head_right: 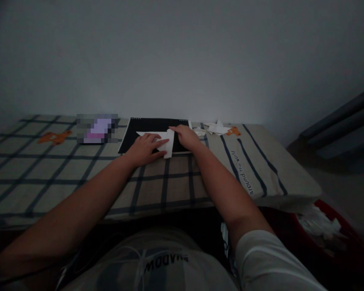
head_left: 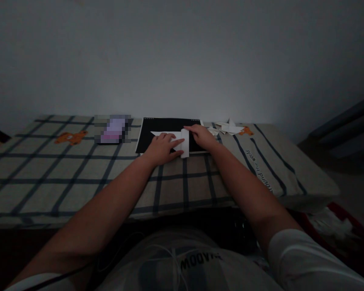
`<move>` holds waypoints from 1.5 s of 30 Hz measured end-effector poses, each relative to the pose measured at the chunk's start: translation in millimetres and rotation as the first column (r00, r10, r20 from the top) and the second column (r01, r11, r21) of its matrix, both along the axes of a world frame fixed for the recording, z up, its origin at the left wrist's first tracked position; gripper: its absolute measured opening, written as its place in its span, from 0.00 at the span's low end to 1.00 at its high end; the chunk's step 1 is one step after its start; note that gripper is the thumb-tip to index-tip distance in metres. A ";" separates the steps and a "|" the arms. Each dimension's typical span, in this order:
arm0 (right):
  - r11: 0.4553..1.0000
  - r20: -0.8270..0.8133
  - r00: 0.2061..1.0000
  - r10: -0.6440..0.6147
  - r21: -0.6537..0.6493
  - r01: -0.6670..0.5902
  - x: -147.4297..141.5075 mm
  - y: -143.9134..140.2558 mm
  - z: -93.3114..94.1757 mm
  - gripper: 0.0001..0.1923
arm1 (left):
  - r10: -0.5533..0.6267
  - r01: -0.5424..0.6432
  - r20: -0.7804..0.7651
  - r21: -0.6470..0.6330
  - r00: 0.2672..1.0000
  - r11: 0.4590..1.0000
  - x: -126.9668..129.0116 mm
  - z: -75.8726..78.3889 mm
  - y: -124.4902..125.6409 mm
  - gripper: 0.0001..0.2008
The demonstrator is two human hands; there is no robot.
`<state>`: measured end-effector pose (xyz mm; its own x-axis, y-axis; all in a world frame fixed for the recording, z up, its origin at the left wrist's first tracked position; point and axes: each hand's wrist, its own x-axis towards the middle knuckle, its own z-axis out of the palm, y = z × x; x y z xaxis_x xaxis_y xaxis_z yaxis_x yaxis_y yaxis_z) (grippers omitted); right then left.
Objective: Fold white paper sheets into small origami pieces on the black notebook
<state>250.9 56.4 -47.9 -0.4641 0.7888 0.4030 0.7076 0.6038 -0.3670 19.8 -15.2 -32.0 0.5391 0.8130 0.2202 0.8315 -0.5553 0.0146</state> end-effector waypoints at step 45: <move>0.999 0.524 0.851 -0.027 0.028 0.015 -27.5 -38.0 35.2 0.18 | 0.025 -0.031 -0.113 -0.049 0.993 0.998 -4.2 -14.4 29.3 0.31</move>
